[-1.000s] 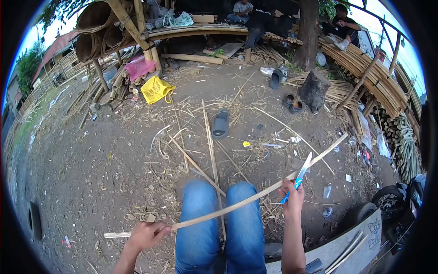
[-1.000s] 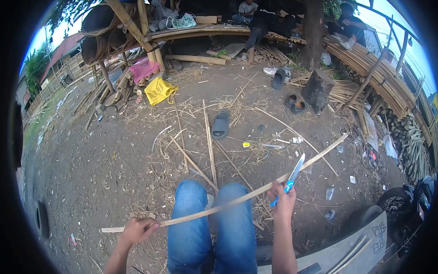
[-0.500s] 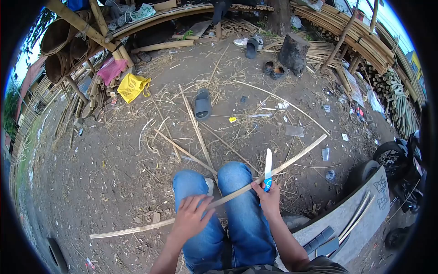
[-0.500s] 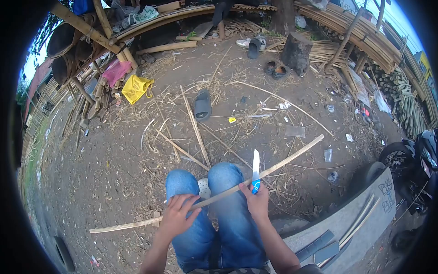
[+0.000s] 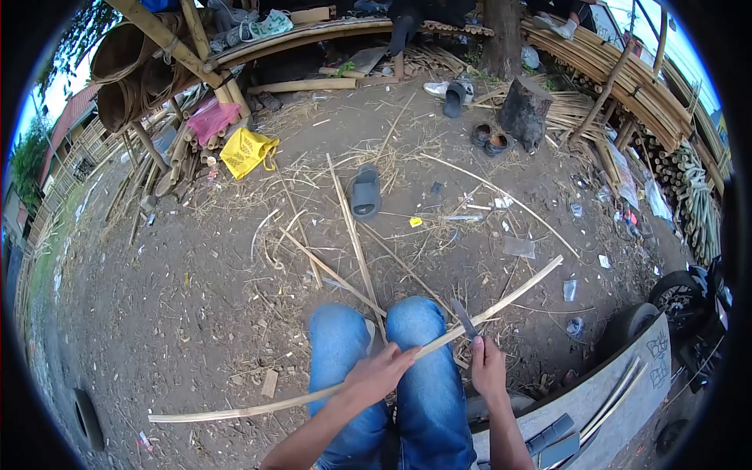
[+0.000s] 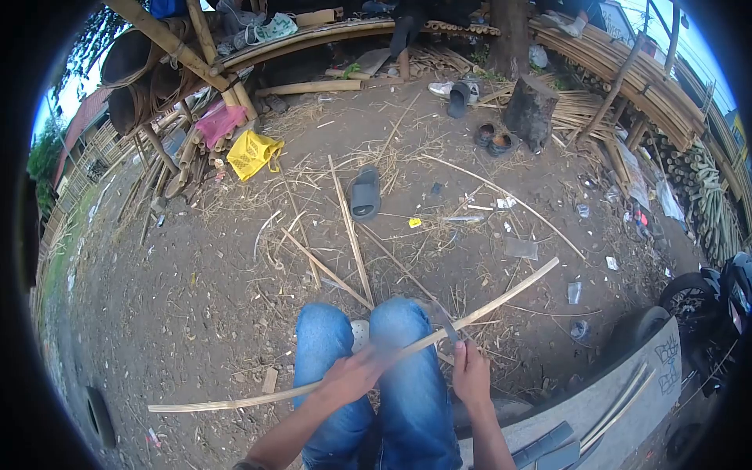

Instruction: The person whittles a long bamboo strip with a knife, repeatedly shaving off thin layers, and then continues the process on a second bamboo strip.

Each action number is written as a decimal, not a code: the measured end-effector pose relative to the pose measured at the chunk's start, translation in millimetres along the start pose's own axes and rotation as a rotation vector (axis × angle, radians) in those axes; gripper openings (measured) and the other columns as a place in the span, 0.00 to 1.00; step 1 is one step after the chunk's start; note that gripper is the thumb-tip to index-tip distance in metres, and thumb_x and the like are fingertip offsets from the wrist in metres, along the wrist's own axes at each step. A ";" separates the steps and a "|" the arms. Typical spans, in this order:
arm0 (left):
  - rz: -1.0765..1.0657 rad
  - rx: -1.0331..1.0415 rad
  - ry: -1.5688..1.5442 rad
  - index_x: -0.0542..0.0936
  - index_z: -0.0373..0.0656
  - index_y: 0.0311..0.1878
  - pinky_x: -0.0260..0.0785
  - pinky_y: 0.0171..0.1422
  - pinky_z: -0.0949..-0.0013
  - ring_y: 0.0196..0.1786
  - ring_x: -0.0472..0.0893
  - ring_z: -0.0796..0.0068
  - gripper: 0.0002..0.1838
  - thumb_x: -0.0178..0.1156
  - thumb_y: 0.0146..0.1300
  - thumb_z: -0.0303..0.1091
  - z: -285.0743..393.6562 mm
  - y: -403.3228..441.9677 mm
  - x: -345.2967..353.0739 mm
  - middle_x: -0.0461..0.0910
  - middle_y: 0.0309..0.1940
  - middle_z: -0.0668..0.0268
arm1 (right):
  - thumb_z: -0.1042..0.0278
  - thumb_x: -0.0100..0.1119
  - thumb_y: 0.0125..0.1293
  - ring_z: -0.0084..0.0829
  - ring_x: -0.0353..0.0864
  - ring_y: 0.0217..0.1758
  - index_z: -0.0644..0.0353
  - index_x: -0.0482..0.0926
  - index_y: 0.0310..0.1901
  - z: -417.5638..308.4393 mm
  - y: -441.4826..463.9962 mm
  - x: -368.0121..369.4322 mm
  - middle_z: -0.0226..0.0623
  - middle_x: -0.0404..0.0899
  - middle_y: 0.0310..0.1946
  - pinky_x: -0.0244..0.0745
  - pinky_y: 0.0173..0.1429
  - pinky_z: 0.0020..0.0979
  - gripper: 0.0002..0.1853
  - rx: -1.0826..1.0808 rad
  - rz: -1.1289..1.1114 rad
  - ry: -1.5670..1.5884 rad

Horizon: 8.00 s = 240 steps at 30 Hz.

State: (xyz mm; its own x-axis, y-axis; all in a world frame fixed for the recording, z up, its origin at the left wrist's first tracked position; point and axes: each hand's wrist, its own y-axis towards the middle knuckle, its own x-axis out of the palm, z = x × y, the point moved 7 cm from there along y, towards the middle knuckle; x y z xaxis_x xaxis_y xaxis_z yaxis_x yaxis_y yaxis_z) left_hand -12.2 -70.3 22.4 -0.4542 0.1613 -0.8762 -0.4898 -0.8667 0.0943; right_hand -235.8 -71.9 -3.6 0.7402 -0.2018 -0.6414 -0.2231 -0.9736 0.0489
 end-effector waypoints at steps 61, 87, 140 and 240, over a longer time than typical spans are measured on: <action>0.124 -0.204 0.107 0.78 0.46 0.46 0.75 0.24 0.59 0.23 0.83 0.60 0.09 0.56 0.70 0.39 -6.0 -16.7 -3.1 0.85 0.26 0.60 | 0.47 0.50 0.73 0.53 0.79 0.20 0.68 0.76 0.30 -6.4 33.9 -7.2 0.52 0.73 0.13 0.71 0.28 0.46 0.27 -0.041 -0.097 -0.067; 0.114 -0.207 0.135 0.79 0.45 0.47 0.75 0.24 0.62 0.23 0.84 0.61 0.10 0.57 0.69 0.39 -8.3 -18.5 0.4 0.85 0.27 0.61 | 0.46 0.48 0.73 0.62 0.78 0.25 0.67 0.79 0.31 11.7 67.0 4.8 0.60 0.75 0.17 0.72 0.34 0.54 0.27 0.026 0.060 -0.169; 0.095 -0.257 0.045 0.80 0.43 0.47 0.76 0.27 0.59 0.26 0.84 0.58 0.11 0.56 0.70 0.38 -8.0 -30.9 -5.5 0.85 0.28 0.56 | 0.43 0.47 0.73 0.58 0.79 0.26 0.69 0.81 0.31 9.8 47.2 13.4 0.59 0.75 0.18 0.72 0.35 0.50 0.31 0.152 -0.082 -0.040; 0.280 -0.350 -0.157 0.83 0.38 0.43 0.74 0.30 0.60 0.27 0.83 0.55 0.11 0.60 0.67 0.36 -6.1 -34.9 -1.9 0.84 0.29 0.57 | 0.48 0.43 0.76 0.62 0.78 0.25 0.68 0.81 0.30 -6.3 59.2 14.3 0.60 0.74 0.18 0.73 0.35 0.54 0.29 0.039 -0.029 -0.213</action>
State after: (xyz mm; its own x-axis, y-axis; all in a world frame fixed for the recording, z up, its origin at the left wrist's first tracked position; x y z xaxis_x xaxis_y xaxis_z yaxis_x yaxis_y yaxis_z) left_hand 10.4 -43.2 17.9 -0.6533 -0.0549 -0.7551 -0.0646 -0.9897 0.1279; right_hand -234.4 -133.1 -5.1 0.5965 -0.1421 -0.7899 -0.2307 -0.9730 0.0009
